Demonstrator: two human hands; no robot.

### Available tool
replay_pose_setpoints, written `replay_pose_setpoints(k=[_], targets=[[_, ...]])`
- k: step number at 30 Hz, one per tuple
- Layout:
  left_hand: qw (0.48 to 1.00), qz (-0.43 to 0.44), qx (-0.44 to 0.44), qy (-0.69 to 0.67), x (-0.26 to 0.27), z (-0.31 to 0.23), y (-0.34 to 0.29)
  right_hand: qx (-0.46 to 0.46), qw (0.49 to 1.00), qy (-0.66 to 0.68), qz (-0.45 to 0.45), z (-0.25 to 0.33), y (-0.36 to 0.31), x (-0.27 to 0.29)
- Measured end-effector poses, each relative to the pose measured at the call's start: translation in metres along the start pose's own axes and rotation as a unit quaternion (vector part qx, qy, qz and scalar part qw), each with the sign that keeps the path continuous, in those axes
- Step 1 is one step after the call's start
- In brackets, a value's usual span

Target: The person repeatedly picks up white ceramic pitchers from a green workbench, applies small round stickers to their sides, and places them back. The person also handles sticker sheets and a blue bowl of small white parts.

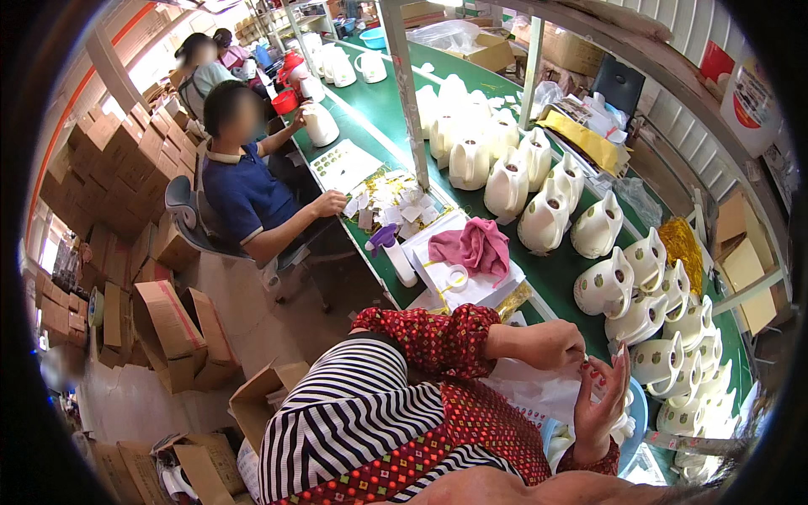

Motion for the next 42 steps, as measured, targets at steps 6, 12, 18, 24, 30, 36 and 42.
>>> replay_pose_setpoints(k=[6,12,18,24,30,36,42], targets=[[0.997,0.040,0.060,-0.001,-0.017,0.035,0.023,-0.027,0.999,0.021,-0.030,-0.036,-0.019,-0.010],[0.995,-0.053,0.056,0.070,-0.021,0.084,0.043,-0.154,0.983,0.086,-0.056,-0.056,-0.008,-0.004],[0.978,0.012,0.022,0.207,-0.080,0.216,0.042,-0.299,0.944,0.129,-0.062,-0.070,-0.039,0.008],[0.952,-0.152,-0.088,0.250,-0.040,0.223,0.111,-0.354,0.926,0.095,-0.087,-0.088,-0.064,0.030],[0.859,-0.255,-0.098,0.434,0.067,0.256,0.272,-0.440,0.891,0.077,-0.083,-0.102,-0.073,0.030],[0.849,-0.126,0.020,0.513,0.064,0.307,0.375,-0.421,0.902,-0.014,-0.089,-0.118,-0.093,0.031],[0.882,-0.201,-0.006,0.427,0.057,0.334,0.356,-0.353,0.934,0.012,-0.063,-0.162,-0.141,0.025]])
Point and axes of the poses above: each hand's wrist, its own y-axis towards the middle knuckle, its own x-axis out of the back of the hand, z = x × y, the point moved 7 cm from there along y, towards the middle knuckle, and after that the axes turned 8 degrees about -z, right-handed, at the moved point
